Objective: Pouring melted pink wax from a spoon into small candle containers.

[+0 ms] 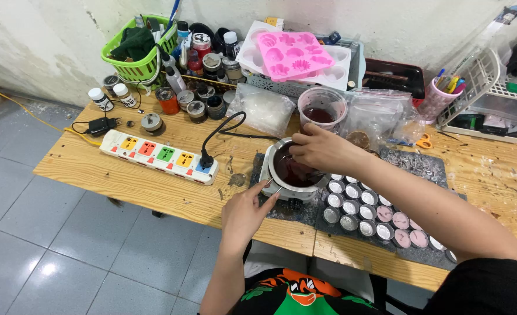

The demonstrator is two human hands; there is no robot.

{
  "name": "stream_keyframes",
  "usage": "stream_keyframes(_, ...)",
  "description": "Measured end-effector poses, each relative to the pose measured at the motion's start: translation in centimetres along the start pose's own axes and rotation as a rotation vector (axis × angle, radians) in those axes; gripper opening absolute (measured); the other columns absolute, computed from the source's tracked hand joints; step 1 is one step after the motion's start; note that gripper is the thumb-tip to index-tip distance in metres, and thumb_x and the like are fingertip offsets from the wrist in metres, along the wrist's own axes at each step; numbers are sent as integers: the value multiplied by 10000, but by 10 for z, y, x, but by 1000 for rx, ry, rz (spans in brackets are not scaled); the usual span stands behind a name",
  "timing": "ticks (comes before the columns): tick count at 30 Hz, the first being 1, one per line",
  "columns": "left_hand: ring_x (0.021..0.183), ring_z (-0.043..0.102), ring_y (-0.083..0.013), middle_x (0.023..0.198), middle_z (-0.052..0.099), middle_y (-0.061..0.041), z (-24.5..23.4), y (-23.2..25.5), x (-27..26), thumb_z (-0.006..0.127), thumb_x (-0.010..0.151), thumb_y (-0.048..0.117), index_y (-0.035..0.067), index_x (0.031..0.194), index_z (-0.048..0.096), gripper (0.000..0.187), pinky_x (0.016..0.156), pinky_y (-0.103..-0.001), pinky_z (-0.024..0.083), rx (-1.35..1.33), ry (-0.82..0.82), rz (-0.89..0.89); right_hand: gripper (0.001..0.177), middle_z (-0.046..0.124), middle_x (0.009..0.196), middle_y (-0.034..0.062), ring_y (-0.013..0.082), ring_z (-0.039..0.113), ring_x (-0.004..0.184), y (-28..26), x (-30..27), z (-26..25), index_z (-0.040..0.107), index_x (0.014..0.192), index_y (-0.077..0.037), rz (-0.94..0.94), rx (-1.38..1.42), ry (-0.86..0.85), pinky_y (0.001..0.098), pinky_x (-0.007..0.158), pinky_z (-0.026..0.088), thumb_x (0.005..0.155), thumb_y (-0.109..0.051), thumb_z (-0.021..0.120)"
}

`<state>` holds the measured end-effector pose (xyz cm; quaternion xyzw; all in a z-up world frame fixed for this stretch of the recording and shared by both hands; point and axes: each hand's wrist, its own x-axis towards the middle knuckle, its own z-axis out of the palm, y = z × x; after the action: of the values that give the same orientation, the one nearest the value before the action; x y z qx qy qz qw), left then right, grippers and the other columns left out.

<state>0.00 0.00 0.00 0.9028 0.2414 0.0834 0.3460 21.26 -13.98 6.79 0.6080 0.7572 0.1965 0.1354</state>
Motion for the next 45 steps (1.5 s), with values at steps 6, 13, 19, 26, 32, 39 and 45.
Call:
stream_keyframes(6,443,553,-143,493,565,-11,1,-1,2,719,845,546,244,1248,738,504,450,-323,414,33,-37,-25,50,623,931,-81,145,528,1059,7,-7,8,723,821,-185,84,63,-82,353,917,379,783,-204,696)
stream_keyframes(13,432,539,-129,484,556,-4,5,-4,4,723,847,539,222,1258,734,519,437,-312,409,32,-37,-14,158,622,908,-99,133,538,1037,12,-24,2,730,865,-198,109,15,100,335,869,367,707,-200,723)
stream_keyframes(19,438,540,-144,490,562,-9,1,1,2,723,849,535,226,1256,736,511,446,-325,395,34,-35,-39,233,641,828,-43,175,529,981,3,-15,23,755,787,-152,347,227,80,386,847,346,865,-370,729)
stream_keyframes(26,444,551,-153,491,560,-21,0,0,0,731,839,518,237,1253,741,501,449,-325,410,14,5,9,218,687,848,-15,197,544,988,-5,-6,37,774,770,-109,433,325,105,405,835,341,820,-321,764)
stream_keyframes(32,438,549,-142,484,558,-15,2,-2,2,726,848,522,236,1255,737,498,445,-319,405,30,-15,1,153,688,847,15,201,568,956,-4,-16,33,774,774,-85,547,485,154,407,855,342,818,-231,759)
stream_keyframes(39,436,556,-144,491,569,-14,3,-2,4,730,836,543,233,1253,736,520,443,-325,422,18,-26,-27,146,670,816,27,211,573,912,0,-37,1,756,770,-54,637,364,218,418,879,342,842,-181,763)
stream_keyframes(45,459,571,-177,509,572,-33,3,-1,1,735,827,536,250,1246,742,507,461,-348,436,13,1,-10,136,658,820,19,224,569,954,-4,-59,-3,752,810,-59,657,354,283,413,869,337,847,-190,756)
